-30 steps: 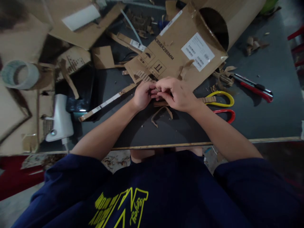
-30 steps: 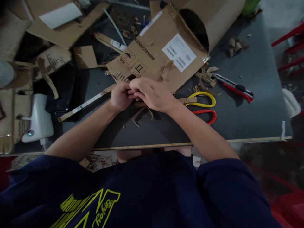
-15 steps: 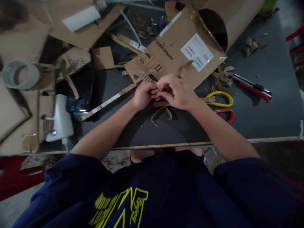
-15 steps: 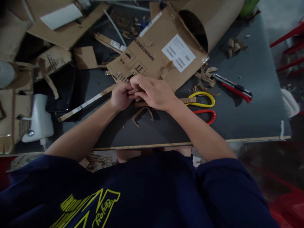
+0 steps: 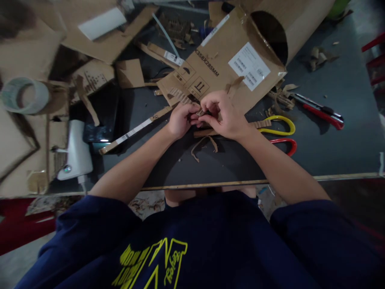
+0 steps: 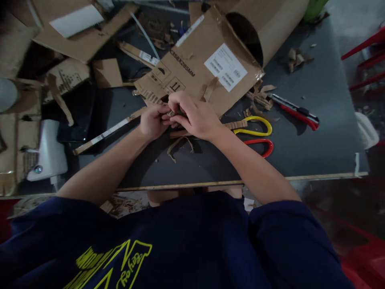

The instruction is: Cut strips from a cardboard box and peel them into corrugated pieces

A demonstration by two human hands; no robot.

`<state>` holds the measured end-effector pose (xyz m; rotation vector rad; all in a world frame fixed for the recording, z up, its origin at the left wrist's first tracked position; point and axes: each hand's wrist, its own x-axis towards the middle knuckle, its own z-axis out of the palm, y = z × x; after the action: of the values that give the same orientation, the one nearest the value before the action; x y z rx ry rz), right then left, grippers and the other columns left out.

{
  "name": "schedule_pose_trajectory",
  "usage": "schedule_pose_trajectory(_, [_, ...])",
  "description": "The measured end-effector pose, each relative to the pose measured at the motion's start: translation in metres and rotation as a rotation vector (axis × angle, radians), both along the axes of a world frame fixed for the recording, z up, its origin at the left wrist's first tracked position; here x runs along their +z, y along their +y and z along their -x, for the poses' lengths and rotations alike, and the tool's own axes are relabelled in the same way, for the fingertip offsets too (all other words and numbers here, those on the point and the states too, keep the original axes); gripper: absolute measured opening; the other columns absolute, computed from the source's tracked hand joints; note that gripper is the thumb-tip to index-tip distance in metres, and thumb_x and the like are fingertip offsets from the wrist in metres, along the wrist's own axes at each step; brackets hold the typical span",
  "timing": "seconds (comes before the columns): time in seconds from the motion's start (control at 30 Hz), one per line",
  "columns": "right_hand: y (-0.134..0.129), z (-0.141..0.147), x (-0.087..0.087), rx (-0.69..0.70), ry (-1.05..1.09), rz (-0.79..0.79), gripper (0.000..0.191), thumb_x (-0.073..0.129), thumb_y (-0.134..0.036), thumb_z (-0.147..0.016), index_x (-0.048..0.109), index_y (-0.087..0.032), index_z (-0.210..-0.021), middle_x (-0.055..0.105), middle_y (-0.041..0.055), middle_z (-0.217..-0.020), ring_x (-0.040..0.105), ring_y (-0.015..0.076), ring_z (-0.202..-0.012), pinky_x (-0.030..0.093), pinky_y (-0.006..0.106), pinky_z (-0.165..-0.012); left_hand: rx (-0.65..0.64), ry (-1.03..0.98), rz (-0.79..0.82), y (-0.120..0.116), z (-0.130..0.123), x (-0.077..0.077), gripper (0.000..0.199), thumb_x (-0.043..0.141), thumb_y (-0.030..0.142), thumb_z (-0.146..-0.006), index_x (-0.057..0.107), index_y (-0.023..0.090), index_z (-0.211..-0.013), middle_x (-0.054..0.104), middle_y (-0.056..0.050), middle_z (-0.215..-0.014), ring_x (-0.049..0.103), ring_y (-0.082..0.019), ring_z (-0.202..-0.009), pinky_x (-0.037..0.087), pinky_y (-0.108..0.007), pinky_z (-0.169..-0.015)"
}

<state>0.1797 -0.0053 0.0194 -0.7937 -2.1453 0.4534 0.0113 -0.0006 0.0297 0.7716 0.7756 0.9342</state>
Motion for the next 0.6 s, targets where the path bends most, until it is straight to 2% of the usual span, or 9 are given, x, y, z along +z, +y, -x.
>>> schedule_pose_trajectory(0.17, [-0.002, 0.000, -0.001, 0.025, 0.021, 0.063, 0.021, 0.058, -0.033, -0.096, 0.045, -0.026, -0.111, 0.056, -0.0013, -0.095, 0.061, 0.0125, -0.080, 0.055, 0.029, -0.071, -0.003, 0.005, -0.034, 0.001, 0.001, -0.003, 0.055, 0.022, -0.001, -0.092, 0.042, 0.016, -0.043, 0.026, 0.004, -0.044, 0.031, -0.007, -0.035, 0.038, -0.019, -0.042])
schedule_pose_trajectory(0.47, [-0.001, -0.001, 0.012, 0.051, 0.030, 0.271, 0.024, 0.068, -0.028, -0.088, 0.048, -0.025, -0.102, 0.057, -0.0051, -0.085, 0.058, 0.0104, -0.069, 0.056, 0.028, -0.070, -0.019, 0.059, -0.041, 0.001, -0.001, -0.005, 0.053, 0.033, 0.007, -0.097, 0.047, 0.014, -0.047, 0.026, 0.006, -0.043, 0.031, -0.005, -0.034, 0.037, -0.017, -0.042])
schedule_pose_trajectory(0.6, [0.000, -0.002, 0.006, 0.004, 0.051, 0.240, 0.032, 0.069, -0.031, -0.089, 0.049, -0.025, -0.113, 0.061, -0.0018, -0.098, 0.062, 0.0117, -0.075, 0.058, 0.031, -0.076, 0.008, 0.047, -0.058, 0.000, -0.001, -0.003, 0.052, 0.036, 0.004, -0.095, 0.043, 0.015, -0.045, 0.027, 0.007, -0.042, 0.030, -0.005, -0.033, 0.035, -0.018, -0.040])
